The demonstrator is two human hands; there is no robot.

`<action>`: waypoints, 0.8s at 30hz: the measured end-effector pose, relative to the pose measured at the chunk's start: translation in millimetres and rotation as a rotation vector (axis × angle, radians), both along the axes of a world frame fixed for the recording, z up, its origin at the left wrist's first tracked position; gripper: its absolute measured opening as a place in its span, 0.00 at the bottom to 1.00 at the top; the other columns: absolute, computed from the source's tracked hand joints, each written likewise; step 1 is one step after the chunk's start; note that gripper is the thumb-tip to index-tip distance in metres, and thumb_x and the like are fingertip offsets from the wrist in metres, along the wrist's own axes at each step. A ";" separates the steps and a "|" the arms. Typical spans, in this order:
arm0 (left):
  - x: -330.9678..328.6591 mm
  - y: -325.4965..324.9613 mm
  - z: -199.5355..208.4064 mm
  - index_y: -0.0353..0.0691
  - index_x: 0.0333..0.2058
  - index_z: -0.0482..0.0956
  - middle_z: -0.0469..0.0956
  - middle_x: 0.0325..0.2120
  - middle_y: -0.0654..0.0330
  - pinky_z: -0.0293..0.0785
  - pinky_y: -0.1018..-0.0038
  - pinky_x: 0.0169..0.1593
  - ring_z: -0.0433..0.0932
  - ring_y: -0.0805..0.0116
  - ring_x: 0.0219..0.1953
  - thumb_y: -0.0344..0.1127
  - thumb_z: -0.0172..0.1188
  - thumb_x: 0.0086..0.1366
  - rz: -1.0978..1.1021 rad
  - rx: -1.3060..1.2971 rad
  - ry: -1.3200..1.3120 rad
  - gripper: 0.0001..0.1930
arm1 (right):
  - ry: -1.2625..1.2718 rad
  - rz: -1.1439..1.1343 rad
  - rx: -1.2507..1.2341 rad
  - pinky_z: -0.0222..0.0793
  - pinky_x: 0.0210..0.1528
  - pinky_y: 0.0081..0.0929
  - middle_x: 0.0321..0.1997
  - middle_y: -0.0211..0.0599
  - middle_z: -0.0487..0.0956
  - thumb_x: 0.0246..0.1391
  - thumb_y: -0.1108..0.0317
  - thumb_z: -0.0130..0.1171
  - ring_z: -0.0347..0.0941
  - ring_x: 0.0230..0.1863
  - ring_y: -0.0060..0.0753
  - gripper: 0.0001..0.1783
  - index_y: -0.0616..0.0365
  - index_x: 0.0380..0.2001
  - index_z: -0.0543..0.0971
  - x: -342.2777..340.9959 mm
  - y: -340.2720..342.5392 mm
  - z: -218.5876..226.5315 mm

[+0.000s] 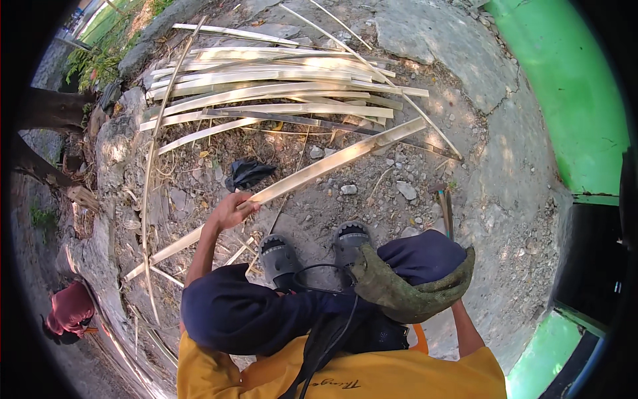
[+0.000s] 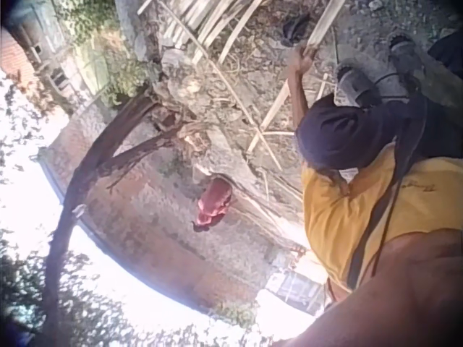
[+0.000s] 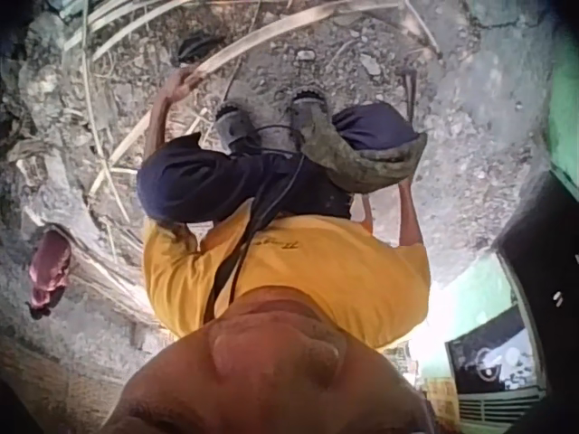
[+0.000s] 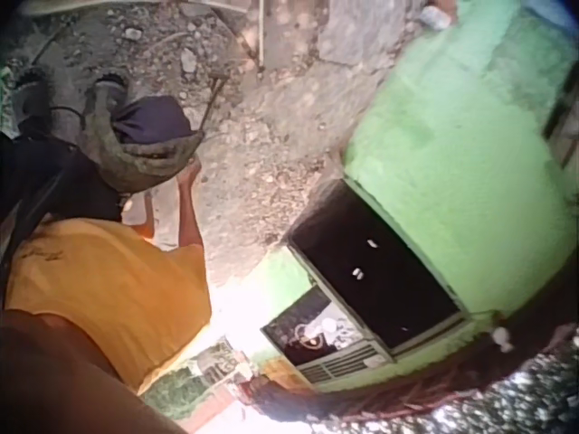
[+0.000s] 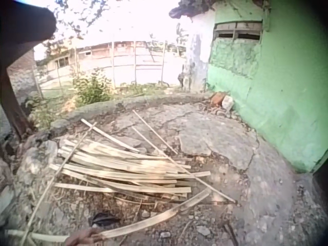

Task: The person strips layers from a long bamboo stalk using a large blade, repeatedly running the blade along the length of the stalk to thin it while holding it steady with one hand.

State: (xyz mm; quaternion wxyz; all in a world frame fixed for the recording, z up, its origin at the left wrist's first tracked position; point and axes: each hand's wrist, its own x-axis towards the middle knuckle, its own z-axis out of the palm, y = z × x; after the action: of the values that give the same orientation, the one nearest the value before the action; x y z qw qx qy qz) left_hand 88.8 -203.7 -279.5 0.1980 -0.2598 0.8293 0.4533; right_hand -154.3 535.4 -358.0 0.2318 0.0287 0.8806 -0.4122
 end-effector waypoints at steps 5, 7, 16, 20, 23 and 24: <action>-24.4 21.7 45.6 0.38 0.45 0.81 0.80 0.27 0.47 0.73 0.59 0.38 0.81 0.48 0.32 0.52 0.60 0.68 -0.031 -0.054 0.110 0.21 | -0.081 -0.276 -0.397 0.66 0.26 0.23 0.26 0.23 0.77 0.62 0.65 0.60 0.72 0.28 0.14 0.08 0.55 0.31 0.77 -26.4 -149.6 38.0; -40.9 36.0 46.1 0.35 0.44 0.80 0.79 0.28 0.42 0.72 0.57 0.39 0.79 0.41 0.35 0.52 0.59 0.68 -0.046 -0.027 0.162 0.22 | 0.095 -0.084 -0.204 0.65 0.23 0.19 0.33 0.29 0.81 0.61 0.68 0.64 0.73 0.27 0.14 0.06 0.56 0.35 0.76 -49.5 -203.3 59.4; -39.7 48.6 13.0 0.35 0.49 0.81 0.82 0.37 0.40 0.76 0.54 0.45 0.80 0.38 0.42 0.59 0.59 0.66 -0.022 -0.214 0.244 0.29 | 0.462 -0.092 -0.695 0.68 0.22 0.15 0.54 0.44 0.81 0.59 0.70 0.66 0.79 0.29 0.19 0.09 0.59 0.36 0.74 -122.4 -365.5 140.8; -26.4 55.4 -4.5 0.35 0.51 0.80 0.83 0.39 0.40 0.76 0.56 0.46 0.82 0.41 0.44 0.60 0.60 0.65 -0.004 -0.199 0.257 0.31 | 0.490 -0.029 -0.561 0.68 0.20 0.16 0.54 0.46 0.81 0.58 0.73 0.66 0.75 0.22 0.17 0.10 0.58 0.33 0.72 -131.7 -388.8 152.9; -34.8 64.0 -12.1 0.36 0.47 0.81 0.83 0.32 0.42 0.75 0.54 0.43 0.83 0.43 0.39 0.59 0.60 0.66 -0.024 -0.142 0.256 0.28 | 0.398 0.048 -0.524 0.68 0.19 0.17 0.54 0.46 0.82 0.57 0.74 0.65 0.72 0.19 0.16 0.10 0.59 0.32 0.71 -137.6 -380.8 126.6; -35.2 65.8 -17.0 0.36 0.45 0.81 0.83 0.29 0.45 0.75 0.54 0.41 0.83 0.44 0.37 0.58 0.60 0.66 -0.031 -0.097 0.232 0.27 | 0.319 0.107 -0.577 0.69 0.19 0.18 0.53 0.45 0.82 0.57 0.74 0.65 0.70 0.18 0.15 0.09 0.60 0.33 0.72 -133.7 -384.9 120.1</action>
State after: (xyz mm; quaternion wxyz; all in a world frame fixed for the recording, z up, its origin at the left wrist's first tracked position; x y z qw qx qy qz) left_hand 53.5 -137.9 -296.5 0.0949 -0.2019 0.8715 0.4368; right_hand -288.0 150.4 -237.8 0.1109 -0.1493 0.7531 -0.6310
